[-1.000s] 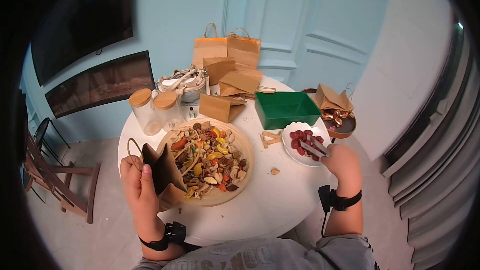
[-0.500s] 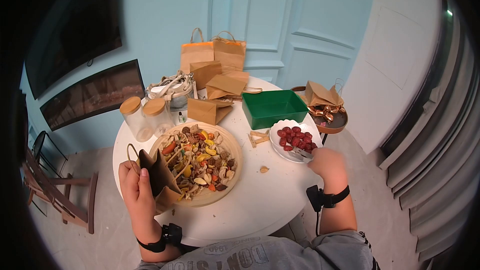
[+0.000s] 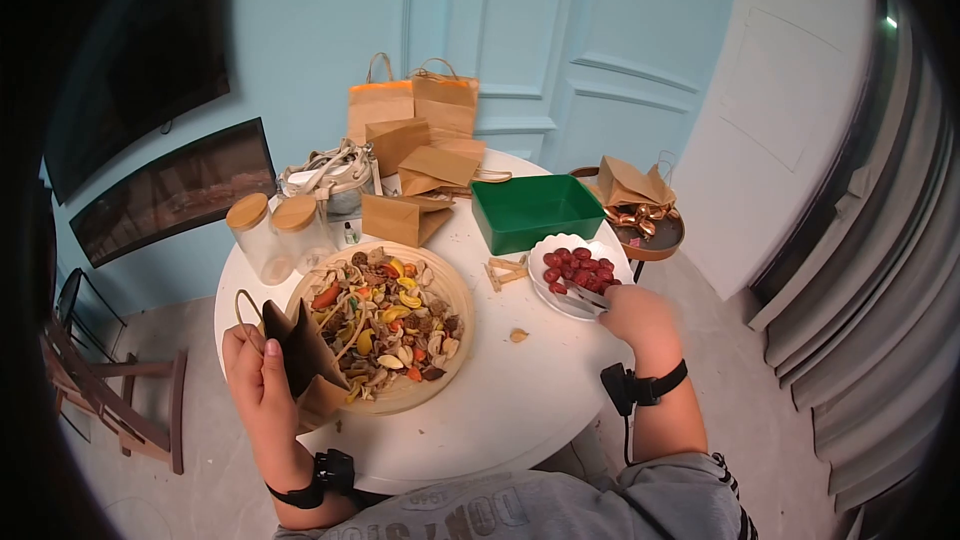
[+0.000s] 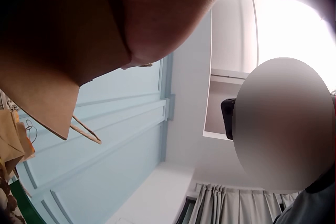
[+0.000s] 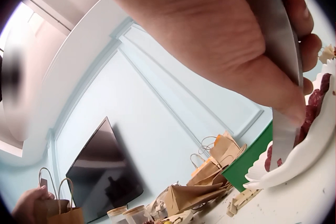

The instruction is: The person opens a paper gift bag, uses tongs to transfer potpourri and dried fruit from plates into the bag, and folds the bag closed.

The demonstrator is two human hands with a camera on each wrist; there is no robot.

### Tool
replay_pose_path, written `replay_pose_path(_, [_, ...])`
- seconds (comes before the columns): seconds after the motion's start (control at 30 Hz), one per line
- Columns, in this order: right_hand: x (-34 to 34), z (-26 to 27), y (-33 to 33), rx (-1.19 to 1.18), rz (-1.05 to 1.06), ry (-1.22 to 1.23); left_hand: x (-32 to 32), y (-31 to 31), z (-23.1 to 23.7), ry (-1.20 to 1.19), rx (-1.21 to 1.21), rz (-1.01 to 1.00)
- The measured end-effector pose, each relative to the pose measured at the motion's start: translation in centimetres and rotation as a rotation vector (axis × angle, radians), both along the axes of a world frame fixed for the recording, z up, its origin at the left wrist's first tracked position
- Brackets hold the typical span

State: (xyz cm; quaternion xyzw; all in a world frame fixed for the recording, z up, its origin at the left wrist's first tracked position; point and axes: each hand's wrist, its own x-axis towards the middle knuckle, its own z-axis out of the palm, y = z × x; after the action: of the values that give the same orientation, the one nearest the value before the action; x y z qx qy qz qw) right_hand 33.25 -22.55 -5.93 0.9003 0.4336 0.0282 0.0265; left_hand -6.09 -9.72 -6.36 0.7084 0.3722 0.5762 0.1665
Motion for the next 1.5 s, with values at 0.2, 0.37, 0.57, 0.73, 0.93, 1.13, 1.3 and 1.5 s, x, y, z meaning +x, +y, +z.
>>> replay_pose_path(0.2, [-0.8, 1.8, -0.9, 0.114, 0.018, 0.005, 0.1, -0.1, 0.1, -0.025, -0.039, -0.011])
replay_pose_path(0.37, [-6.4, 6.1, -0.9, 0.613, 0.236, 0.275, 0.6, -0.2, -0.3, 0.040, -0.001, 0.038])
replay_pose_path(0.57, [-13.9, 8.5, 1.2, 0.612, 0.746, 0.375, 0.9, -0.7, -0.1, 0.023, -0.032, 0.019])
replay_pose_path(0.73, [-16.4, 5.7, 5.0, 0.412, 0.995, 0.307, 0.2, -0.3, -0.4, 0.031, -0.002, 0.040])
replay_pose_path(0.93, [-14.5, 8.0, 6.7, 0.600, 0.756, 0.340, -0.7, 1.0, -0.1, -0.127, -0.021, 0.092])
replay_pose_path(1.13, [-12.2, 6.5, 9.1, 0.213, 0.620, 0.257, -1.1, 1.9, -0.6, -0.088, -0.015, 0.093])
replay_pose_path(1.3, [-10.2, 2.9, 10.3, 0.032, 0.740, 0.151, -0.4, 2.2, -1.0, -0.059, -0.033, 0.033])
replay_pose_path(1.5, [-9.4, 1.2, 12.0, 0.123, 0.853, 0.062, 0.3, 2.1, -1.1, 0.034, -0.053, 0.040])
